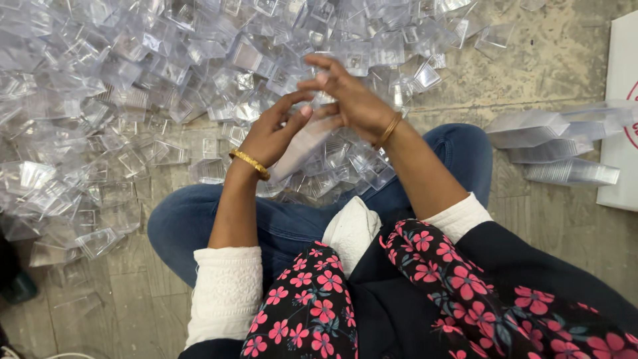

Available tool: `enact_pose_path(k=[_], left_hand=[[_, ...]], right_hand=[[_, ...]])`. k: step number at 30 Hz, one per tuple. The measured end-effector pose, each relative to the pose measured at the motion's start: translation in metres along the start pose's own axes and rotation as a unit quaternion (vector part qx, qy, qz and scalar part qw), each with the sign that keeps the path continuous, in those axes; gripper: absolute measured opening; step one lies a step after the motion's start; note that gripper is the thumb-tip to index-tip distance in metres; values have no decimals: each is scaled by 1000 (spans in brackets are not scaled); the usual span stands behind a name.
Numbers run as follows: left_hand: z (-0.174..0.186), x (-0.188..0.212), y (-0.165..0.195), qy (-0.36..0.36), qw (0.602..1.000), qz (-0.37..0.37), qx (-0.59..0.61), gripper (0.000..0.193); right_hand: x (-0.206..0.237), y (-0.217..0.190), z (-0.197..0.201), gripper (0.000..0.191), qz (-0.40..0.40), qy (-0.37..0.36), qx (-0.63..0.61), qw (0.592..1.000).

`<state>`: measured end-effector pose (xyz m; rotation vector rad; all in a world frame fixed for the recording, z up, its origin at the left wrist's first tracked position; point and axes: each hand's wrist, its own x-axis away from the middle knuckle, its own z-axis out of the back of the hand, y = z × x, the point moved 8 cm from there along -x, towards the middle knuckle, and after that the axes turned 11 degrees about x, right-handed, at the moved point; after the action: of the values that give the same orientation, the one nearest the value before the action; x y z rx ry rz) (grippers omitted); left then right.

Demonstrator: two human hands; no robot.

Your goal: The person sits on the floor and nests small clear plastic cups one at a time, picking loose cups from a large pile and pressing them into a growing stack held in the other hand, setting completed stacks aside.

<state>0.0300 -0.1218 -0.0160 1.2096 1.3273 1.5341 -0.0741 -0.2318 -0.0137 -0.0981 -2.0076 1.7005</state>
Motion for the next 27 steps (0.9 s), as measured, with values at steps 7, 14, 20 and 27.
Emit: enact_pose_path(k=[7, 14, 20, 27], left_hand=[[29, 6, -7, 136, 985, 80, -75, 50], [20, 6, -25, 98, 982, 94, -130, 58], [-20, -8, -28, -24, 999, 27, -38, 54], [0, -10, -25, 32, 994, 35, 98, 58]], right_hand=[[-3, 20, 22, 35, 210, 239, 553, 770], [-13, 67, 89, 11, 36, 262, 159, 951], [6, 96, 56, 15, 7, 108, 282, 953], [13, 129, 30, 24, -117, 153, 560, 806]])
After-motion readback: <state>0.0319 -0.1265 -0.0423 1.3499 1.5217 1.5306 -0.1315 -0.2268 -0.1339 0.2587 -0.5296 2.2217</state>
